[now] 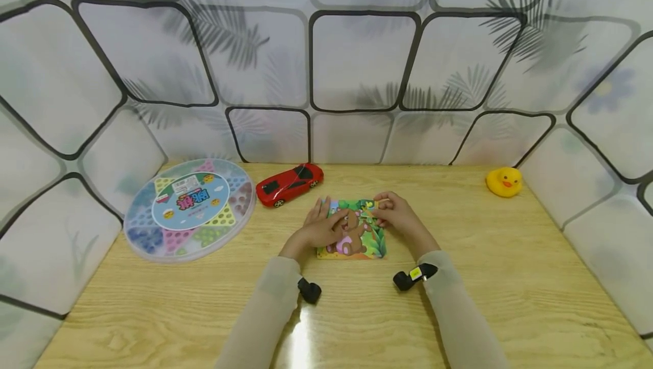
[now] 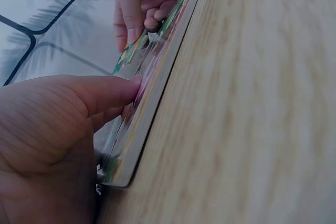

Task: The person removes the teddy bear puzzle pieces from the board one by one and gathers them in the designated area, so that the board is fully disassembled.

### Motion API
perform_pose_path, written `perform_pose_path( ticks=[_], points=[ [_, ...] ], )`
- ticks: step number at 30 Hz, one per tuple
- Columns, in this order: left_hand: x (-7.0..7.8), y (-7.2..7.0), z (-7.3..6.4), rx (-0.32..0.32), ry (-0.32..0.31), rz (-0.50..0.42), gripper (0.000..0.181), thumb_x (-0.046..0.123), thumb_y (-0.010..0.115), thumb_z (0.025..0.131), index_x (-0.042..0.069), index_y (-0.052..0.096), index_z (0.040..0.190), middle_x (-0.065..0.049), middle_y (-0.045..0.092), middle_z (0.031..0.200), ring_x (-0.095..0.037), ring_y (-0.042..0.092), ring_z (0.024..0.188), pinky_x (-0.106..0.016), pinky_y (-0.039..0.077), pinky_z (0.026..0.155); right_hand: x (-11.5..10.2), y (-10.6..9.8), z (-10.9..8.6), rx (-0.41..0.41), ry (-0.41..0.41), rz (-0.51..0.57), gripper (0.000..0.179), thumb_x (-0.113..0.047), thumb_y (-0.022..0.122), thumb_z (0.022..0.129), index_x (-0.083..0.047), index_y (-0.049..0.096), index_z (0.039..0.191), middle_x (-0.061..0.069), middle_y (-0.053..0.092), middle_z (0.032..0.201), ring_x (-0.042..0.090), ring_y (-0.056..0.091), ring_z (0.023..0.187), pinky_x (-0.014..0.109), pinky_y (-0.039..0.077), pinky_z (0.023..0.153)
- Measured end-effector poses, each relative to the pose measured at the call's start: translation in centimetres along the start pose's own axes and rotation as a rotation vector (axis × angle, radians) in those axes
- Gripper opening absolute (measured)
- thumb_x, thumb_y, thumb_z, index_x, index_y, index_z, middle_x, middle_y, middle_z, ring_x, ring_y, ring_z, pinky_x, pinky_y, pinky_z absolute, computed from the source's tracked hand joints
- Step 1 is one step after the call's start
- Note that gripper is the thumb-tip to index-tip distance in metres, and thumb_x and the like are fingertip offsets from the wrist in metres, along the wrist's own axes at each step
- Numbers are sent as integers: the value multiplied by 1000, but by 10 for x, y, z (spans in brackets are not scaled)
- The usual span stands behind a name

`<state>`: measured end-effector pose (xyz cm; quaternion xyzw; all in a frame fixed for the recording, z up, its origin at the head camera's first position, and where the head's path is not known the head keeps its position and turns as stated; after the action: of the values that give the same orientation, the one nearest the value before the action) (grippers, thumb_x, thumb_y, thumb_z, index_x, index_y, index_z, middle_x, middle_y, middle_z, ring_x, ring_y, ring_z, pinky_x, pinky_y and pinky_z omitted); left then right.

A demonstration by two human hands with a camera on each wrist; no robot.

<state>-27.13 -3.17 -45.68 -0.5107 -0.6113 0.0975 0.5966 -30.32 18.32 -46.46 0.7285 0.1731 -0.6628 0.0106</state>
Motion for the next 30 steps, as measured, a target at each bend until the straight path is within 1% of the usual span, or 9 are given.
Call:
perform_pose_path(
  ticks=[4, 9, 13, 19, 25, 30],
  points=[
    [0, 0, -1, -3, -4, 6, 61, 28, 49, 95, 27, 25, 151, -15, -18, 155, -30, -25, 140, -50, -7, 113, 1, -3, 2, 9, 0, 20, 38, 0, 59, 91, 7, 45, 125, 0, 58, 76, 8, 60, 56, 20, 50, 53],
    [1, 0, -1, -5, 1, -10, 61, 28, 50, 95, 26, 26, 151, -15, -17, 155, -31, -25, 140, -51, -6, 113, 5, -16, 3, 76, -11, 76, 39, -1, 59, 92, 8, 47, 127, -1, 60, 78, 7, 60, 58, 20, 51, 54],
    [1, 0, -1, -3, 3, 0, 61, 28, 51, 95, 26, 26, 151, -14, -17, 156, -31, -24, 140, -51, -7, 112, 7, -32, 4, 117, -16, 54, 40, -2, 58, 92, 10, 46, 129, -3, 60, 77, 5, 60, 58, 18, 50, 54],
    [0, 1, 0, -3, 7, -6, 61, 27, 51, 95, 26, 26, 151, -14, -17, 156, -30, -24, 140, -49, -8, 113, 11, -52, 4, 140, 16, 20, 41, -3, 57, 93, 9, 46, 130, -3, 61, 79, 5, 61, 58, 18, 50, 54],
    [0, 1, -1, -3, 7, -9, 61, 26, 50, 95, 26, 25, 151, -13, -17, 156, -29, -25, 140, -47, -9, 113, 13, -60, 6, 152, 36, 5, 43, -4, 58, 93, 9, 45, 132, -4, 61, 78, 5, 61, 58, 19, 51, 54],
    [2, 0, -2, -1, 10, -3, 61, 27, 50, 96, 26, 25, 151, -14, -17, 156, -30, -24, 140, -47, -9, 113, 15, -62, 10, 171, 54, -21, 43, -3, 59, 92, 9, 45, 131, -3, 58, 75, 4, 57, 54, 18, 49, 52]
  ],
)
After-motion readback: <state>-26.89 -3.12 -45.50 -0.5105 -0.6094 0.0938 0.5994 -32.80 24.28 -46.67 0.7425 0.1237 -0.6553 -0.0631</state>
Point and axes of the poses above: each hand's wrist, its own z-axis towards the middle knuckle, its own y-axis out of the palm, x = y × z, the point moved 3 cm from there along z, towards the middle knuckle
